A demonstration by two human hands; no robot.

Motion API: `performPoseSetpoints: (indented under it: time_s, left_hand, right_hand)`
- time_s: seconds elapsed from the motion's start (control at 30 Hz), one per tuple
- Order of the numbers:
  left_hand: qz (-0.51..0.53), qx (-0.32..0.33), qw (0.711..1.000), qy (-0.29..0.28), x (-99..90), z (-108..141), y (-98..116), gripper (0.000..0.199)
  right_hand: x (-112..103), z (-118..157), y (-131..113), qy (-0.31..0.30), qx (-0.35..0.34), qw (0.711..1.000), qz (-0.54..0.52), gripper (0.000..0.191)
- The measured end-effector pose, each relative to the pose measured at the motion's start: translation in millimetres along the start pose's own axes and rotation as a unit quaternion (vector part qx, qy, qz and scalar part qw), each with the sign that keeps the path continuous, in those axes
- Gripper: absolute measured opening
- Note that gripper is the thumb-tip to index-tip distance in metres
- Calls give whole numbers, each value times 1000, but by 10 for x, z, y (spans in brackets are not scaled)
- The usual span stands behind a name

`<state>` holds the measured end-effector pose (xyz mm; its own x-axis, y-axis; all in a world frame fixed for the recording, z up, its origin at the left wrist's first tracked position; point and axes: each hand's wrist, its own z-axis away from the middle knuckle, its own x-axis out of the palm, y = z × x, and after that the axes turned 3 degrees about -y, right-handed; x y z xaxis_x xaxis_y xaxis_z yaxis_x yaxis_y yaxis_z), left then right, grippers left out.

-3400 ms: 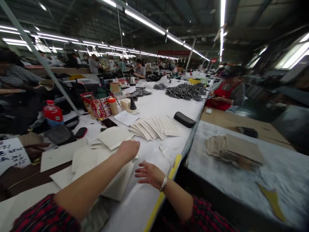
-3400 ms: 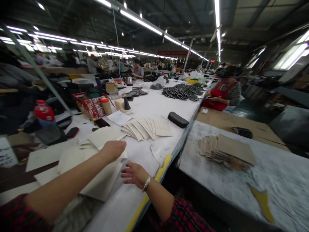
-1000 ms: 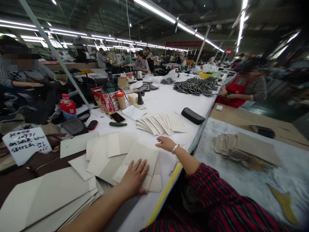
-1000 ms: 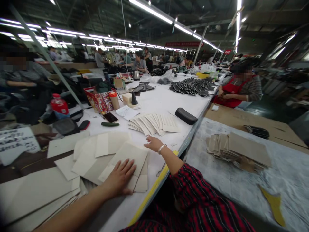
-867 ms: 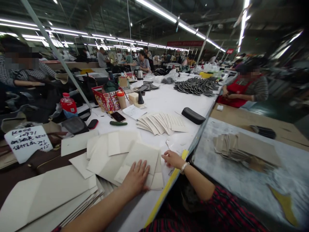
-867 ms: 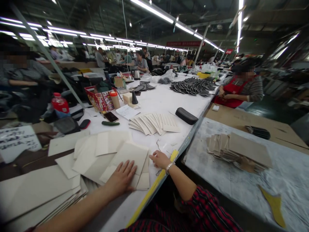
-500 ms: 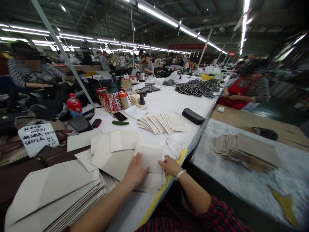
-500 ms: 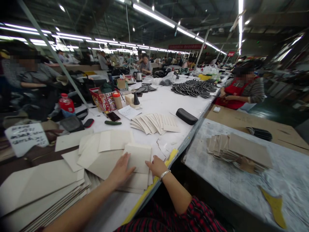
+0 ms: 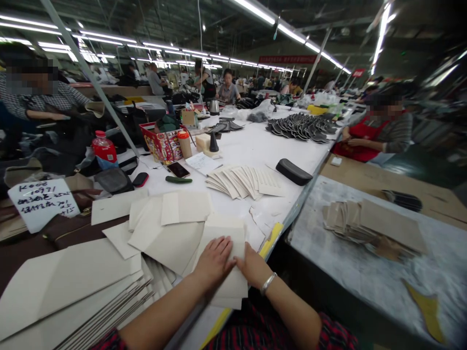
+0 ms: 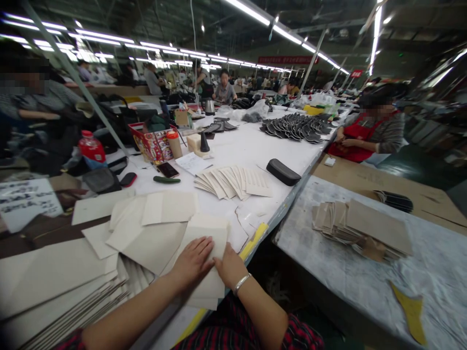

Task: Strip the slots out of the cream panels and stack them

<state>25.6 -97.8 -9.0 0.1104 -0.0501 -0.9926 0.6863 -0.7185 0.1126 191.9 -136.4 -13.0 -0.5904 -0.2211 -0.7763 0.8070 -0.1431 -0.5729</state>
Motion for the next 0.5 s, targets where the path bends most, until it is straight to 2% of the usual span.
performPoseSetpoints:
  time_s: [0.1,0.2,0.27,0.4,0.5]
  left_hand:
    - [-3,-2,1000,-28,16,-47,-11,40]
    - [-6,7,999,-50,-67,-106,-24,35]
    - [1,12,998,-60,-100,-184,-33,40]
    - [6,17,995,-93,-73,-346,-66,64]
    - [0,53,991,-123,-62,-420,-97,69]
  right_hand:
    - [-195,-86,88,-35,-33,998,40,31]
    - [-392,-306,169,19,-92,995,31,29]
    - [-452,-482,185,23,-117,993,16,29]
    - [-442,-745,170,-29,-119,992,5,25]
    - [-453,-870,171,-80,-101,992,3,23]
